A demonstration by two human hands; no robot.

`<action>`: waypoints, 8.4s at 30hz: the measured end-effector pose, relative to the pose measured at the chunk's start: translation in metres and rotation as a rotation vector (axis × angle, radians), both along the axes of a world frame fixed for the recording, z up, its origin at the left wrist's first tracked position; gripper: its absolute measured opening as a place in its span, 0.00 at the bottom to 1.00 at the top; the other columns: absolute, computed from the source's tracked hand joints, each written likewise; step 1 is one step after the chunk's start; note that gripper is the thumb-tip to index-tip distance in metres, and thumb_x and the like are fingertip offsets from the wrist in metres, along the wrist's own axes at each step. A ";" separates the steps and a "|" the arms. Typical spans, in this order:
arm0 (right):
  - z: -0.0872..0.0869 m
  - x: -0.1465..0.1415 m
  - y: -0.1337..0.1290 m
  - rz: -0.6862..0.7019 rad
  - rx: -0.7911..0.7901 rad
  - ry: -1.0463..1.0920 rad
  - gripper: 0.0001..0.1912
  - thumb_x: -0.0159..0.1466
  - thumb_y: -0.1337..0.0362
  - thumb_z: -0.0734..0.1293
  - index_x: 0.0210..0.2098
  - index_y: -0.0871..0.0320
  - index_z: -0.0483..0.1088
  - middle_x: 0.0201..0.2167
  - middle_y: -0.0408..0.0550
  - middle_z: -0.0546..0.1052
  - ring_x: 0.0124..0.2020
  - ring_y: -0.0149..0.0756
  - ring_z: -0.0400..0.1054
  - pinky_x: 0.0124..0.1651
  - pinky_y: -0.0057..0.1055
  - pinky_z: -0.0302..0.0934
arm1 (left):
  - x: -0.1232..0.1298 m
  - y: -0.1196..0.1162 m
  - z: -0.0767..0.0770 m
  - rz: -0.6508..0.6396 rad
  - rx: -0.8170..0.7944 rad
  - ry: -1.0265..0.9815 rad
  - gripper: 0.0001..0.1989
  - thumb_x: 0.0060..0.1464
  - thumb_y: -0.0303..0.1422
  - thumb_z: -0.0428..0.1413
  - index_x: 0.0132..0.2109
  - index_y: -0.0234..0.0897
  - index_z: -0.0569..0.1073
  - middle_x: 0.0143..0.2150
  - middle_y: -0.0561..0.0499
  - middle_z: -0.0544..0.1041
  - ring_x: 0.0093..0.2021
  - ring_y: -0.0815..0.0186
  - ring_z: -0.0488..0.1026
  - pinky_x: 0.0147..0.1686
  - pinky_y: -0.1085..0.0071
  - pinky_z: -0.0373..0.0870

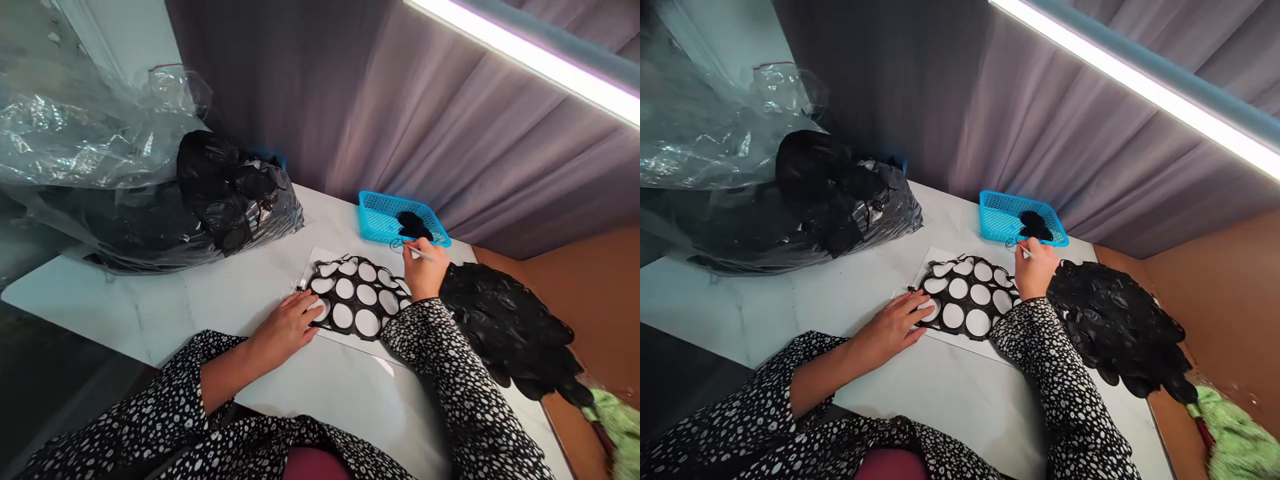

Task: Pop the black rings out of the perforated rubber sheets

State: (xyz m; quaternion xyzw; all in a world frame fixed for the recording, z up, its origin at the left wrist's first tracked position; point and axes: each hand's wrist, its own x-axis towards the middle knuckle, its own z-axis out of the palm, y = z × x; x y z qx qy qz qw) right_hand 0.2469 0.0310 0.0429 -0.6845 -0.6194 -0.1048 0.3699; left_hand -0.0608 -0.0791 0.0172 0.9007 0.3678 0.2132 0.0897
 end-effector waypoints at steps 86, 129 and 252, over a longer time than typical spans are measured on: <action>0.016 0.040 -0.045 0.162 -0.082 0.824 0.13 0.53 0.58 0.73 0.21 0.56 0.66 0.29 0.49 0.79 0.38 0.42 0.73 0.40 0.34 0.62 | 0.022 0.032 0.004 -0.137 -0.049 0.148 0.20 0.64 0.41 0.52 0.58 0.34 0.69 0.59 0.40 0.71 0.61 0.51 0.66 0.56 0.57 0.64; -0.006 -0.058 -0.063 0.695 -0.659 0.761 0.13 0.55 0.62 0.70 0.22 0.56 0.61 0.22 0.38 0.68 0.26 0.30 0.60 0.30 0.28 0.52 | 0.061 0.110 0.009 -0.268 -0.144 0.060 0.09 0.61 0.20 0.46 0.37 0.38 0.66 0.38 0.49 0.67 0.39 0.60 0.64 0.39 0.67 0.62; -0.027 -0.081 -0.127 0.721 -0.434 0.072 0.06 0.63 0.70 0.61 0.32 0.54 0.66 0.32 0.51 0.71 0.37 0.44 0.62 0.40 0.37 0.57 | 0.024 -0.022 -0.010 -0.067 -0.045 0.064 0.18 0.67 0.37 0.49 0.60 0.35 0.66 0.63 0.40 0.66 0.66 0.54 0.58 0.64 0.54 0.59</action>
